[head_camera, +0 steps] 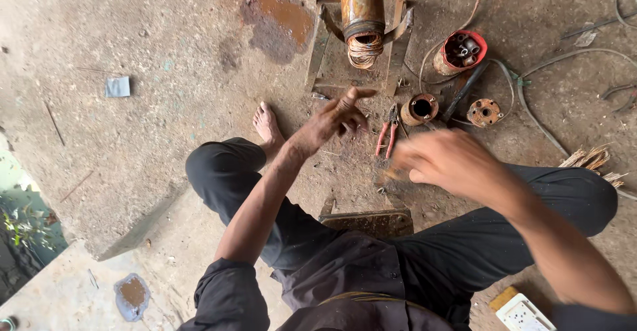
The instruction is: The person sits on the floor and winds thin copper wire around a cylindrical metal component mounted on a wooden stand. They repeatedly pull wire from a bundle, wrap it around the cylinder, and adjust the coils by hand.
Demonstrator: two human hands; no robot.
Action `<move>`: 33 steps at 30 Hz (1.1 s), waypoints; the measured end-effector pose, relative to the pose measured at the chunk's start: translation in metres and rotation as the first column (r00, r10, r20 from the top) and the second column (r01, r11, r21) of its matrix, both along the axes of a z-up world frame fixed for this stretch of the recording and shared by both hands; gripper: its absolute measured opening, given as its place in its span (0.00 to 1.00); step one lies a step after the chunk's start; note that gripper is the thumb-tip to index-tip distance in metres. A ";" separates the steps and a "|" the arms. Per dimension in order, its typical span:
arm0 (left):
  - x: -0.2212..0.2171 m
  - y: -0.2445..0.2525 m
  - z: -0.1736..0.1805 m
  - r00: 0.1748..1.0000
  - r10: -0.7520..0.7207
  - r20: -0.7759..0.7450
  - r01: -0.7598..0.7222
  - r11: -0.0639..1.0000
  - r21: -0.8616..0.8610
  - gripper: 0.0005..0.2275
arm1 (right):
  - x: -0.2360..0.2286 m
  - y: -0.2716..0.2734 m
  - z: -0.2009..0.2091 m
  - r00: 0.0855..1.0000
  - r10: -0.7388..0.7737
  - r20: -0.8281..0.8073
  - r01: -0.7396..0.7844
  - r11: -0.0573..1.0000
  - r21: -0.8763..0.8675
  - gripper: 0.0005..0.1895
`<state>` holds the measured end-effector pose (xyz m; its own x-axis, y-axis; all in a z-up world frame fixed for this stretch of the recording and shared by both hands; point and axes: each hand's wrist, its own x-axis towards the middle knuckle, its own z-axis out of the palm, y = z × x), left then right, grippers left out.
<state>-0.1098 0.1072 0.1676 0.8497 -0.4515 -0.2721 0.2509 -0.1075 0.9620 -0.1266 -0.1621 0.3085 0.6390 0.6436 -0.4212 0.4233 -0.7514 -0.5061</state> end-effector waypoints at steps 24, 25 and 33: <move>-0.007 -0.012 -0.062 0.932 0.301 -0.204 -0.326 0.940 -0.103 0.20 | 0.061 0.047 -0.204 0.788 -0.531 0.312 0.397 0.826 0.400 0.11; -0.006 -0.013 -0.067 0.920 0.336 -0.203 -0.361 0.927 -0.100 0.19 | 0.070 0.052 -0.215 0.791 -0.528 0.311 0.405 0.831 0.381 0.12; 0.002 -0.026 -0.116 0.799 0.545 -0.256 -0.589 0.794 -0.148 0.17 | 0.118 0.084 -0.261 0.705 -0.377 0.601 0.237 0.924 0.301 0.05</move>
